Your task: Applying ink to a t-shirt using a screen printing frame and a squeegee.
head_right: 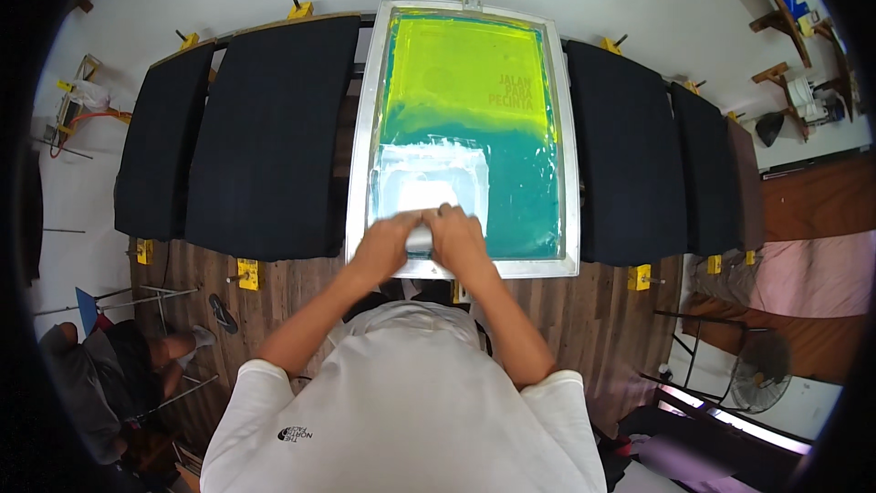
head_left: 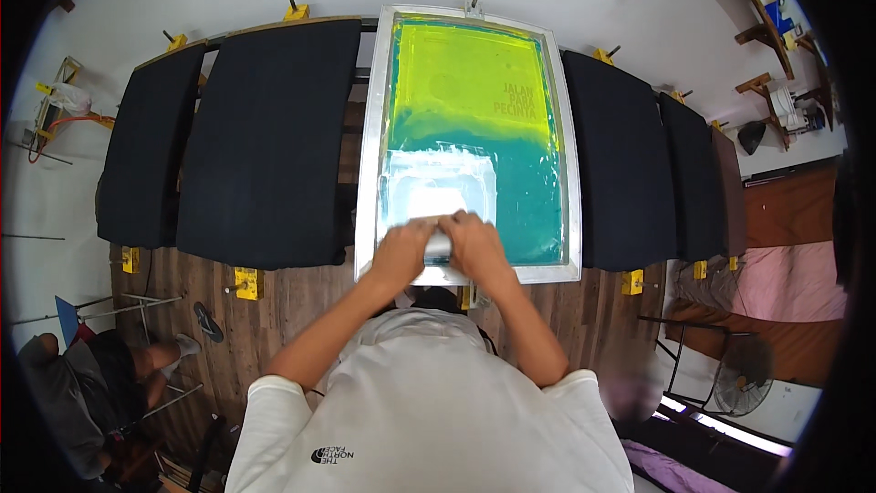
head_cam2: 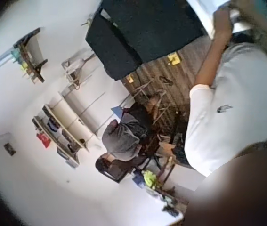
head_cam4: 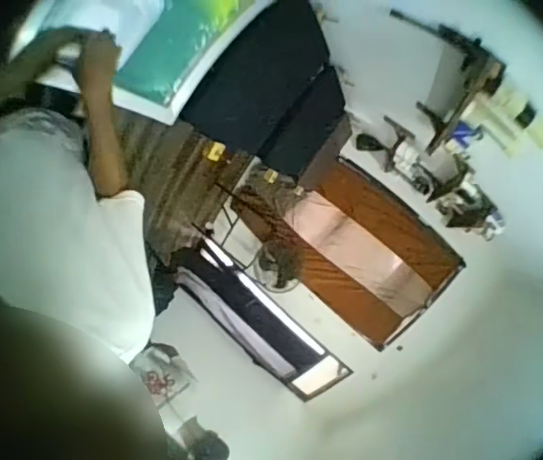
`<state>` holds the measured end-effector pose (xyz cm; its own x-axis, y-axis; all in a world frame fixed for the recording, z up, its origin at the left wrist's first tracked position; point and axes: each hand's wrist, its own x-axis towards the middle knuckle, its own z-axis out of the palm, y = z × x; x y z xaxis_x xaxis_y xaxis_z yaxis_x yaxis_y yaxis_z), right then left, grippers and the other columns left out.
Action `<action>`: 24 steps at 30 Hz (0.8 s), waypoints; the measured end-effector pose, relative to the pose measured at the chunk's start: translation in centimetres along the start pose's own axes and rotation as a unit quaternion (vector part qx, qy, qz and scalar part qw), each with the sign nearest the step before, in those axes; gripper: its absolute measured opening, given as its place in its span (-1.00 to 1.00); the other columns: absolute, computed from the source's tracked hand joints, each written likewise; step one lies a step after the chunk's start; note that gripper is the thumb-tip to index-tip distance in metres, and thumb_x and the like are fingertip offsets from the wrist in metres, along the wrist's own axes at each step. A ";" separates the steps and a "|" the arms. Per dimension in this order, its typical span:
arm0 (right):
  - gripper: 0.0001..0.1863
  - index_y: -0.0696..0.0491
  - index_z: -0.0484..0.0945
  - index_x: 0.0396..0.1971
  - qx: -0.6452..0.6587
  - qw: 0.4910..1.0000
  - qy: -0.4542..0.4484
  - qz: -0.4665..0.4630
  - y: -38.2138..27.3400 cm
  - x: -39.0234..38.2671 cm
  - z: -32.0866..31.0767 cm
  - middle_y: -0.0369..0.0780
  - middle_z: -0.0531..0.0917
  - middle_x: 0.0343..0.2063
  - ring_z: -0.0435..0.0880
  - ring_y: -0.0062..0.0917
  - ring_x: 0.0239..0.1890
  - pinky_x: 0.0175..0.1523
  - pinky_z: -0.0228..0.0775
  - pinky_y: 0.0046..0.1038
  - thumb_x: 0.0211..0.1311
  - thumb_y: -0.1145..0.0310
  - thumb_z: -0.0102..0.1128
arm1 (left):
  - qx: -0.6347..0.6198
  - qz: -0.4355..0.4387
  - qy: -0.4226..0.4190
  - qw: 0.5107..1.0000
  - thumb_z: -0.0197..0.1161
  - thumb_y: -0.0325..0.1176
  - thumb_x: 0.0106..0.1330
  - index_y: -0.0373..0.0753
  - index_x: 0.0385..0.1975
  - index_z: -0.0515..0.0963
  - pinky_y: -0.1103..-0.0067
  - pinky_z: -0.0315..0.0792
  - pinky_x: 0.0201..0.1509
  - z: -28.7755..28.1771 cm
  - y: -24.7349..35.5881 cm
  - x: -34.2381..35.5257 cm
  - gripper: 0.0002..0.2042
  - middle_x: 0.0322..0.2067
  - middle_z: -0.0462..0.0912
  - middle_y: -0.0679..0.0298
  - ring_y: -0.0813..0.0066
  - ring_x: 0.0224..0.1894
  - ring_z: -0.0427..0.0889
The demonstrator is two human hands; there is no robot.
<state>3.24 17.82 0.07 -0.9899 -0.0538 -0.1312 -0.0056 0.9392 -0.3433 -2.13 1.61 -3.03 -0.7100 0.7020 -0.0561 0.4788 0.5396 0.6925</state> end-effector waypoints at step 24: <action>-0.48 0.01 0.59 -0.09 0.043 0.997 -0.016 0.066 -0.8 -3.7 0.6 -0.18 0.62 -0.14 0.58 -0.20 -0.06 -0.05 0.54 -0.20 -0.21 0.59 0.31 | 0.038 0.053 -0.028 0.997 0.18 -0.74 -0.11 -0.35 0.08 0.53 0.23 0.45 0.14 -0.4 1.8 -2.9 -0.41 0.00 0.59 -0.11 -0.10 -0.03 0.59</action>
<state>6.96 17.03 0.25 -0.9762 0.0552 -0.2095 0.1369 0.9067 -0.3990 0.56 0.38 -1.26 -0.6244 0.7806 -0.0265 0.5892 0.4931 0.6401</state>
